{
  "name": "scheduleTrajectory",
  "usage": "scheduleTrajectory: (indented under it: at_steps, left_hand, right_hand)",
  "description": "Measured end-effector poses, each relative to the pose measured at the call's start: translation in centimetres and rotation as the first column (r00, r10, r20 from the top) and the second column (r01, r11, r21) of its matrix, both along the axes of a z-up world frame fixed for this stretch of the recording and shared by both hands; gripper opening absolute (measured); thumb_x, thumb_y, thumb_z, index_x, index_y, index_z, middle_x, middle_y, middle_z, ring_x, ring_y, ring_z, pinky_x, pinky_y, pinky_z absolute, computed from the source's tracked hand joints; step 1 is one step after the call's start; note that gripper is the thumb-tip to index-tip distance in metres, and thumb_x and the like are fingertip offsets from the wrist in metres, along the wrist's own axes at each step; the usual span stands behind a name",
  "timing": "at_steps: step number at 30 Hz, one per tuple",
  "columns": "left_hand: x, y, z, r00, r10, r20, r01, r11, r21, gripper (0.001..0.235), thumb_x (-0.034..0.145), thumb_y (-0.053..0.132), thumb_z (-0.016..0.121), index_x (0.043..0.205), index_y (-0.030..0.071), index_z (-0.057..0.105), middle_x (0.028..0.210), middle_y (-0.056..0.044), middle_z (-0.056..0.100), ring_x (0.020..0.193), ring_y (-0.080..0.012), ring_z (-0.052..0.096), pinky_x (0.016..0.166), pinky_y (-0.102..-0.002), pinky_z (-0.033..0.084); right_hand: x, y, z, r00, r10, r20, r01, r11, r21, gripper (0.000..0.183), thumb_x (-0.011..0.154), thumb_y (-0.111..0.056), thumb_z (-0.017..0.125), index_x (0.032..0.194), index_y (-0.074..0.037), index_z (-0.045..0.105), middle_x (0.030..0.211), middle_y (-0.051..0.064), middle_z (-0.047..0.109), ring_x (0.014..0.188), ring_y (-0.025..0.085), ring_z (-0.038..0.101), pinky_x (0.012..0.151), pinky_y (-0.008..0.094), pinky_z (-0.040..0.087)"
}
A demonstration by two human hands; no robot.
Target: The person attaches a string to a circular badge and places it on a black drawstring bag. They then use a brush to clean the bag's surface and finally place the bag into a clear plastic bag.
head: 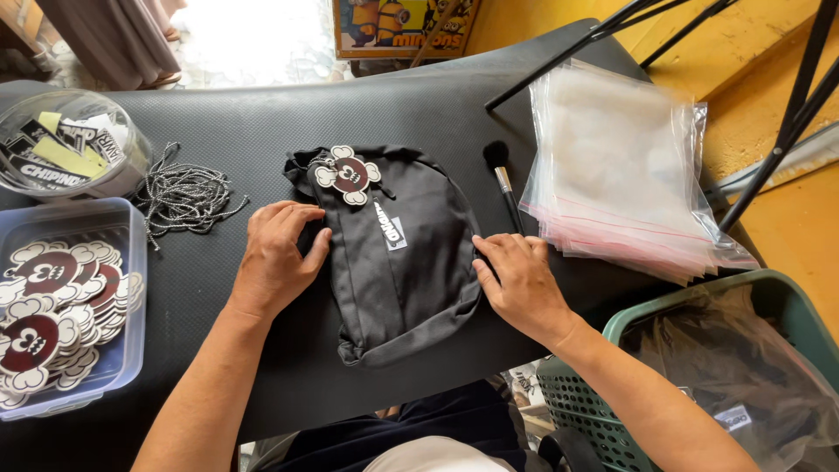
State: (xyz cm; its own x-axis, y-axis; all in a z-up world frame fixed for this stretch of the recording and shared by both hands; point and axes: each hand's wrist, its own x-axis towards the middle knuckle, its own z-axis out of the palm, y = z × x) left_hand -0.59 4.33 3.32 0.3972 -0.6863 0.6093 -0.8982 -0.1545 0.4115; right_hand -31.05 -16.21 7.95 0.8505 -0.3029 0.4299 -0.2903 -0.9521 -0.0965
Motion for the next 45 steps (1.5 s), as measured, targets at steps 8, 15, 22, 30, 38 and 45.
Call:
scheduleTrajectory:
  at_steps: [8, 15, 22, 30, 38, 45]
  left_hand:
    - [-2.1, 0.0, 2.5, 0.957, -0.221, -0.186, 0.228, 0.973, 0.019, 0.033, 0.081, 0.018, 0.08, 0.113, 0.02, 0.072, 0.09, 0.007, 0.075, 0.094, -0.0144, 0.068, 0.091, -0.032, 0.051]
    - [-2.6, 0.3, 3.7, 0.922, -0.267, -0.28, 0.284, 0.959, 0.021, 0.033, 0.077, 0.016, 0.08, 0.11, 0.016, 0.072, 0.086, 0.001, 0.075, 0.087, -0.0185, 0.069, 0.084, -0.036, 0.054]
    - [-2.7, 0.2, 3.8, 0.927, -0.276, -0.254, 0.29, 0.957, 0.021, 0.031, 0.079, 0.016, 0.079, 0.109, 0.015, 0.073, 0.085, 0.002, 0.075, 0.086, -0.0171, 0.069, 0.084, -0.034, 0.055]
    - [-2.1, 0.0, 3.0, 0.945, -0.23, -0.233, 0.249, 0.967, 0.055, 0.034, 0.083, 0.016, 0.076, 0.117, 0.016, 0.071, 0.086, 0.001, 0.074, 0.085, -0.0193, 0.07, 0.083, -0.036, 0.056]
    - [-2.1, 0.6, 4.2, 0.982, -0.16, -0.099, 0.151, 0.985, -0.087, 0.032, 0.095, 0.003, 0.065, 0.127, 0.008, 0.063, 0.092, -0.001, 0.063, 0.087, -0.0198, 0.061, 0.084, -0.036, 0.052]
    - [-6.6, -1.8, 9.7, 0.878, -0.358, -0.319, 0.229, 0.898, -0.376, 0.041, 0.093, 0.017, 0.073, 0.133, 0.01, 0.064, 0.089, -0.008, 0.069, 0.074, -0.0209, 0.067, 0.069, -0.032, 0.057]
  right_hand:
    - [-2.6, -1.2, 3.4, 0.994, 0.107, -0.011, -0.107, 0.994, -0.003, 0.018, 0.098, -0.028, 0.063, 0.109, -0.017, 0.073, 0.093, 0.003, 0.068, 0.094, 0.021, 0.067, 0.09, 0.037, 0.045]
    - [-10.0, -14.5, 2.6, 0.924, -0.308, -0.227, 0.343, 0.929, 0.139, 0.042, 0.095, -0.032, 0.06, 0.134, -0.019, 0.068, 0.14, 0.006, 0.063, 0.131, 0.028, 0.059, 0.111, 0.048, 0.038]
    - [-10.7, -15.2, 1.4, 0.935, -0.296, -0.193, 0.317, 0.945, 0.087, 0.02, 0.102, -0.037, 0.064, 0.111, -0.023, 0.076, 0.116, -0.002, 0.074, 0.115, 0.02, 0.068, 0.113, 0.04, 0.037]
    - [-10.1, -18.0, 1.2, 0.934, -0.327, 0.146, 0.306, 0.94, 0.147, 0.018, 0.115, -0.023, 0.058, 0.11, -0.009, 0.068, 0.104, 0.011, 0.069, 0.097, 0.034, 0.071, 0.088, 0.044, 0.055]
    - [-6.3, -12.8, 10.0, 0.924, -0.191, 0.332, 0.218, 0.975, -0.045, 0.017, 0.118, -0.007, 0.057, 0.112, 0.007, 0.064, 0.101, 0.019, 0.065, 0.087, 0.032, 0.066, 0.08, 0.042, 0.053]
    - [0.5, -3.1, 11.8, 0.927, 0.03, 0.375, 0.035, 0.985, -0.166, 0.013, 0.108, -0.004, 0.061, 0.118, -0.003, 0.07, 0.096, 0.012, 0.063, 0.086, 0.036, 0.066, 0.08, 0.043, 0.055]
